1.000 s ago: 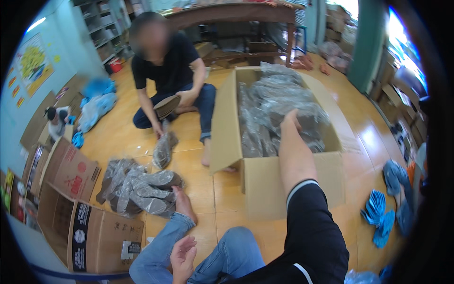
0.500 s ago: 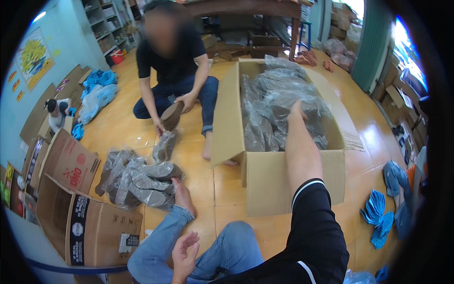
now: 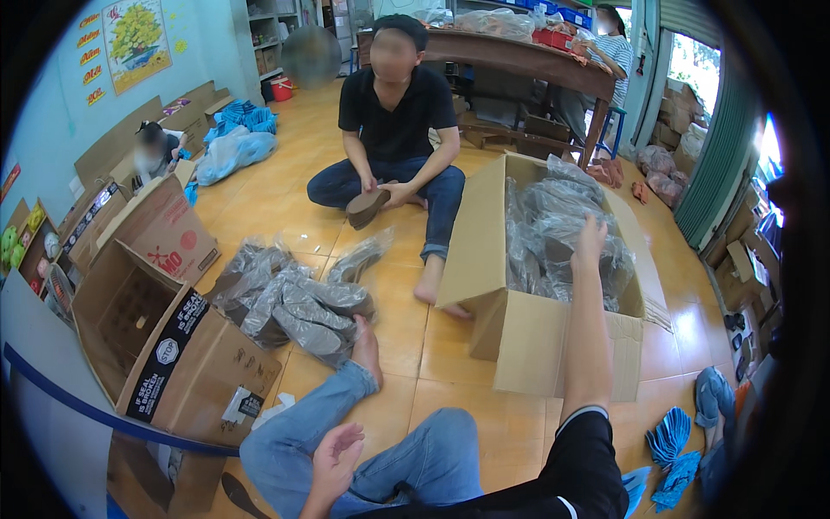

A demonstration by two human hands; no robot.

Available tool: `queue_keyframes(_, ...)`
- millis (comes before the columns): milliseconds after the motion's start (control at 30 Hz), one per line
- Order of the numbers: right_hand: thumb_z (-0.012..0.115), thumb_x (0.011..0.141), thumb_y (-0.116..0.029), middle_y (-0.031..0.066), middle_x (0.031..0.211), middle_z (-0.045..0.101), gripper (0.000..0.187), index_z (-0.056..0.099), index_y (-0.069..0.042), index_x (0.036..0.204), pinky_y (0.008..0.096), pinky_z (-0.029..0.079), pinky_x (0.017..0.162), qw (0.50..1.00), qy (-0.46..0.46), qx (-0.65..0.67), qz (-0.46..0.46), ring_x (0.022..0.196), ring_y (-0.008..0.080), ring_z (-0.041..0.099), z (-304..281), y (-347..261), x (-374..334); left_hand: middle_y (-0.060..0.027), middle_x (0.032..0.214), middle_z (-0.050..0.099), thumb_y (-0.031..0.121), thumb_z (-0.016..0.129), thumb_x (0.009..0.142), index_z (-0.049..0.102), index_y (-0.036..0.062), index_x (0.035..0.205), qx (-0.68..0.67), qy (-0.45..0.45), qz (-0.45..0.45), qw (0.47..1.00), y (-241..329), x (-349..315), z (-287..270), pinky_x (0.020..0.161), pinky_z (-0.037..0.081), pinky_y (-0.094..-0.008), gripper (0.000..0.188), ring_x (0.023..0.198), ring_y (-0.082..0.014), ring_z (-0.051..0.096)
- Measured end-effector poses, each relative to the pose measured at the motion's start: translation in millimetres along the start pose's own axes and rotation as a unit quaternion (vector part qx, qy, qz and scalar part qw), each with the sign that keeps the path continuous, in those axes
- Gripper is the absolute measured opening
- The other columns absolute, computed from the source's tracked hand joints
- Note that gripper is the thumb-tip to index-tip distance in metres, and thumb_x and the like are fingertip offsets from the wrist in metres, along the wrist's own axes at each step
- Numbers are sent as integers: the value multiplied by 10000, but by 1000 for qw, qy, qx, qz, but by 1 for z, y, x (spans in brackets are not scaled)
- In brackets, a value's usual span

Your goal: The person sits on the floor and repeatedly picks up pairs of brown shoe insoles, inspects them, and places them into clear plastic bags. The person then puts the packaged insoles into a cardboard box. Other people are also sitting on the floor and performing similar packaging tasks.

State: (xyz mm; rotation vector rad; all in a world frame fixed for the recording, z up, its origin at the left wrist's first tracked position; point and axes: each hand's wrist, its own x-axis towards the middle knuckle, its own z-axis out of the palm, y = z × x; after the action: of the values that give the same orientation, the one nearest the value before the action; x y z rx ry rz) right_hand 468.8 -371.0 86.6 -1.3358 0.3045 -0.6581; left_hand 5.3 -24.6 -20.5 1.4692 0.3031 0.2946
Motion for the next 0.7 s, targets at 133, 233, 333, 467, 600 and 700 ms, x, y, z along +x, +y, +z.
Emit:
queue_keyframes(133,503,971,-322,140,1325,483,550,336,-69,1430,378,441,971,944,-284,166,-3,1188,224,515,-36,-40,-137,-115,1152,622,12,605,899,529,-14,1249,-7,-33,-2,999,-3,1,-5,925,466,-301,360,1036,-171,605)
queue_keyframes(233,505,968,-358,127,1248,550,554,351,-85,1426,387,483,922,886,-395,195,142,1125,232,558,-65,-25,-233,-107,1141,629,26,616,899,535,-22,1239,-26,-46,-1,999,-6,0,-12,921,468,-296,353,1031,-163,608)
queue_keyframes(333,509,963,-427,159,1279,540,599,338,-108,1440,443,496,918,811,-421,194,358,1168,284,544,-89,24,-314,-102,1162,613,-2,585,903,521,-11,1256,-37,-59,-8,998,-10,-4,-27,938,457,-300,359,1053,-164,591)
queue_keyframes(467,437,962,-528,214,1346,502,657,346,-86,1440,530,428,1007,652,-493,135,560,1255,371,484,-153,82,-389,-98,1175,601,-19,562,906,513,-12,1263,-45,-57,-5,997,-16,-13,-57,954,444,-299,360,1073,-162,571)
queue_keyframes(600,434,958,-542,257,1384,456,687,327,-81,1456,570,364,1053,542,-491,159,663,1291,410,441,-204,125,-384,-102,1169,602,-3,555,917,517,-13,1258,-80,-30,-20,996,-18,-9,-77,966,439,-301,343,1073,-163,570)
queue_keyframes(700,410,966,-545,291,1364,461,693,327,-57,1451,571,350,1064,593,-456,163,643,1288,414,443,-234,164,-360,-108,1168,603,-2,545,925,523,-13,1249,-87,-12,-13,996,-16,-6,-80,974,439,-306,325,1065,-162,574)
